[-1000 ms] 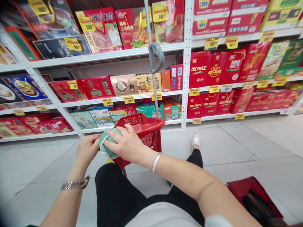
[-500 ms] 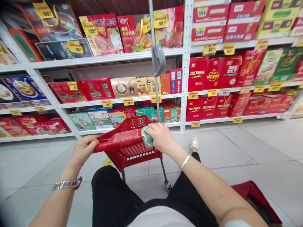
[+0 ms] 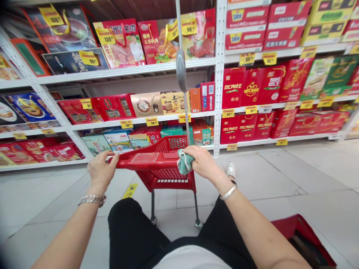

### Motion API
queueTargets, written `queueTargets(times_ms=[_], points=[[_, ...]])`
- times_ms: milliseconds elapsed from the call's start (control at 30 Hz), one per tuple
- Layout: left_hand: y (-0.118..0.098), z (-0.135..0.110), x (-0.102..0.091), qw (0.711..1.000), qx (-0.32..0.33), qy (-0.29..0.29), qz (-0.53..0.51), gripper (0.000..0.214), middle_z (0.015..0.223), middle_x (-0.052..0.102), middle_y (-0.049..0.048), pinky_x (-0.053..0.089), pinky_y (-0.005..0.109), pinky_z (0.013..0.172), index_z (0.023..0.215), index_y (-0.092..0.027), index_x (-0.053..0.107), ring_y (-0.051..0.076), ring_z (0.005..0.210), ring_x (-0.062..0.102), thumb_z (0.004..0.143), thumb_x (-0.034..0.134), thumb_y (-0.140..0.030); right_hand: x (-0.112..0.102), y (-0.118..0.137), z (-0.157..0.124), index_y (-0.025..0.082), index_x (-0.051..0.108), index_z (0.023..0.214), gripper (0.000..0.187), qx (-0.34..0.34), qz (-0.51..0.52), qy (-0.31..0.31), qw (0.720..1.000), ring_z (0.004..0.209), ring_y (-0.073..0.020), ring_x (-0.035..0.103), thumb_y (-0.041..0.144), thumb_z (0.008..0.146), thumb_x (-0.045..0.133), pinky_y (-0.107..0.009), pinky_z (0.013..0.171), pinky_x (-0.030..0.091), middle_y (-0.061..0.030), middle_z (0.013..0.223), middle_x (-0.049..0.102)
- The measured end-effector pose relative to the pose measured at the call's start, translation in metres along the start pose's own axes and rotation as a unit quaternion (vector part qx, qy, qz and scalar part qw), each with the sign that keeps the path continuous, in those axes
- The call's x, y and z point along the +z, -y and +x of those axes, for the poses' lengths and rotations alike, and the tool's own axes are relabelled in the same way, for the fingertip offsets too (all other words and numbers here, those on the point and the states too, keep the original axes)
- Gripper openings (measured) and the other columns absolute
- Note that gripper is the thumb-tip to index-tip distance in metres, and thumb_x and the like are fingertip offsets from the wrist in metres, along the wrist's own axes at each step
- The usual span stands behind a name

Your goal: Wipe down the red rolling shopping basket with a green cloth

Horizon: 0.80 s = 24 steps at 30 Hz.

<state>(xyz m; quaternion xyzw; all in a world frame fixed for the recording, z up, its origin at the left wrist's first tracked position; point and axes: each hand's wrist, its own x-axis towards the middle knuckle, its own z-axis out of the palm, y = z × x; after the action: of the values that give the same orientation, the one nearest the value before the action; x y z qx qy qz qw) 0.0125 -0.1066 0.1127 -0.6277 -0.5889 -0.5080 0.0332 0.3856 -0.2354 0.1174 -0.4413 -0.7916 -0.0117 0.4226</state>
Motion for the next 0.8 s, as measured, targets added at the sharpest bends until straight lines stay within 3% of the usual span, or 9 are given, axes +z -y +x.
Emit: queueTargets(times_ms=[67,133,233,333,500,600,667,800], points=[[-0.012,-0.022,0.004,0.995,-0.073,-0.075,-0.004,0.034,0.125,0.070,0.0204,0.037,0.059,0.114,0.106,-0.018,0.067,0.038,0.127,0.059,0.082,0.064,-0.041,0.008,0.010,0.003,0.022,0.074,0.103,0.049,-0.001,-0.001,0.010,1.000,0.101,-0.0202,0.068,-0.003,0.071,0.046,-0.033,0.090,0.050,-0.0054,0.109,0.077],[-0.026,-0.053,0.010,0.981,-0.162,-0.087,-0.060,0.058,0.141,0.061,0.0263,0.036,0.057,0.117,0.128,-0.012,0.061,0.039,0.138,0.052,0.080,0.069,-0.045,0.016,0.020,0.008,0.021,0.075,0.104,0.048,0.002,-0.008,0.020,1.000,0.102,-0.0208,0.068,-0.003,0.072,0.048,-0.034,0.091,0.049,-0.0060,0.112,0.077],[-0.051,-0.098,0.018,0.931,-0.284,0.004,-0.231,0.081,0.154,0.052,0.0232,0.045,0.050,0.113,0.149,-0.018,0.047,0.034,0.136,0.056,0.081,0.072,-0.054,0.029,0.038,0.016,0.021,0.075,0.107,0.046,0.011,-0.039,0.034,0.999,0.105,-0.0227,0.068,-0.001,0.075,0.051,-0.036,0.091,0.046,-0.0068,0.117,0.076],[-0.077,-0.117,0.023,0.890,-0.265,0.083,-0.361,0.085,0.154,0.053,0.0192,0.052,0.043,0.106,0.151,-0.024,0.047,0.031,0.132,0.061,0.078,0.078,-0.055,0.042,0.056,0.023,0.022,0.075,0.112,0.045,0.013,-0.053,0.054,0.997,0.105,-0.0229,0.067,0.001,0.079,0.053,-0.036,0.089,0.043,-0.0067,0.121,0.075],[-0.101,-0.093,0.027,0.836,-0.246,0.083,-0.483,0.075,0.129,0.070,0.0118,0.059,0.037,0.090,0.147,-0.028,0.049,0.023,0.106,0.072,0.081,0.078,-0.049,0.069,0.073,0.029,0.024,0.073,0.121,0.046,-0.024,-0.007,0.047,0.999,0.110,-0.0224,0.066,0.002,0.085,0.055,-0.036,0.089,0.043,-0.0059,0.130,0.072],[-0.097,-0.073,0.033,0.826,-0.269,0.045,-0.493,0.085,0.116,0.072,0.0079,0.058,0.032,0.082,0.146,-0.027,0.048,0.016,0.086,0.070,0.069,0.085,-0.026,0.085,0.069,0.020,0.024,0.073,0.123,0.044,-0.065,0.048,0.018,0.997,0.118,-0.0218,0.065,0.002,0.088,0.056,-0.036,0.093,0.044,-0.0070,0.136,0.070],[-0.090,-0.063,0.035,0.828,-0.298,0.021,-0.475,0.090,0.103,0.072,0.0029,0.055,0.028,0.075,0.144,-0.025,0.048,0.012,0.072,0.065,0.061,0.080,-0.010,0.090,0.061,0.008,0.025,0.073,0.122,0.043,-0.068,0.075,-0.012,0.995,0.120,-0.0212,0.066,0.003,0.090,0.055,-0.037,0.096,0.045,-0.0077,0.137,0.070],[-0.079,-0.049,0.031,0.821,-0.335,0.042,-0.461,0.084,0.079,0.064,-0.0048,0.048,0.024,0.059,0.140,-0.023,0.053,0.009,0.053,0.053,0.059,0.066,-0.004,0.082,0.036,-0.015,0.027,0.075,0.119,0.043,-0.017,0.067,-0.079,0.994,0.119,-0.0220,0.067,0.004,0.089,0.054,-0.038,0.099,0.046,-0.0066,0.131,0.073]])
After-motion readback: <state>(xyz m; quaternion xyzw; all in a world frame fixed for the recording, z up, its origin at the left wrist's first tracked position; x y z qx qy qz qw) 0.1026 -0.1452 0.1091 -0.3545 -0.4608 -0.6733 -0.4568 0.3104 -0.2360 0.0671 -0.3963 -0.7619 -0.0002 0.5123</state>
